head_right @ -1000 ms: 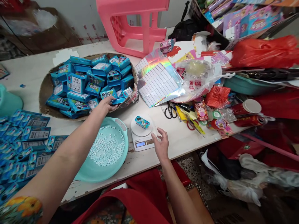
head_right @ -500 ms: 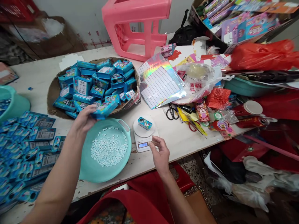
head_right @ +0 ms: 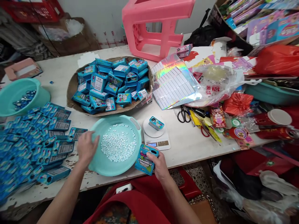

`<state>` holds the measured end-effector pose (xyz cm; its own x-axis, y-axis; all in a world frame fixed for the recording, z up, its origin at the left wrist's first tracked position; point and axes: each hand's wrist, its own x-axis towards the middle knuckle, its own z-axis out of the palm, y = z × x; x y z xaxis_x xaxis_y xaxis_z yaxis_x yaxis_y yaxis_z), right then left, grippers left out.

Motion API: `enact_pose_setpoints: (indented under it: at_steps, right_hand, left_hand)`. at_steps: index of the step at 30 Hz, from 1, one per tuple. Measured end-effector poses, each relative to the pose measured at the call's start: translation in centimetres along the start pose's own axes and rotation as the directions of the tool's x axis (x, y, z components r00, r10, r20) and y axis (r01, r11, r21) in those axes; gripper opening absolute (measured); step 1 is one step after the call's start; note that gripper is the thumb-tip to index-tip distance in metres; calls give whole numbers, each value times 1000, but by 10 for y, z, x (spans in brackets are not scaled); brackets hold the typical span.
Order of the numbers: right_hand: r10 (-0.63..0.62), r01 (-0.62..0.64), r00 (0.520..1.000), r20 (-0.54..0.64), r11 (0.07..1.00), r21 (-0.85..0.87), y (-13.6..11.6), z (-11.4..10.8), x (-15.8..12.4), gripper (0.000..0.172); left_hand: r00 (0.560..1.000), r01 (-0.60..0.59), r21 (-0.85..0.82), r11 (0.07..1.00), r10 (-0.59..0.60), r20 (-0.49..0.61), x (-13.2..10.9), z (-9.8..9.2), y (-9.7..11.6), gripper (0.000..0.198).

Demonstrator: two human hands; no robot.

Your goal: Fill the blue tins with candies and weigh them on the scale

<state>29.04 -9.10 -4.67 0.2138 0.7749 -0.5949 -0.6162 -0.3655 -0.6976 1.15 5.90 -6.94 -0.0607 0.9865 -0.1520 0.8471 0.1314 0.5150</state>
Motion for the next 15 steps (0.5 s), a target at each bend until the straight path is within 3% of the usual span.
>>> enact_pose_setpoints:
  at_steps: [2,5,8,11,15]
  right_hand:
    - [54,-54,999,2,998,27,2,-3,6,48]
    - [121,-123,990,76,992,26,7,-3,16,45]
    - [116,-109,987,109,992,-67,13,-5,18,36]
    - [92,-75,988,120,987,-141,19,-1,14,32]
    - [-38,120,966,256,943,-310,21,22,13,30]
  left_hand:
    - [987,158,168,973,-162,8,12,-5,-28,55]
    - [943,288,169,943,-310,124,8,-5,-44,59]
    - [971,236,9,972,-236,34,-16,-10,-39,51]
    - [987,136,-164,977,-148,-58,-38,-29,-41,43]
    - [938,190,-316,930,-267,-221,-37,-48,-64,38]
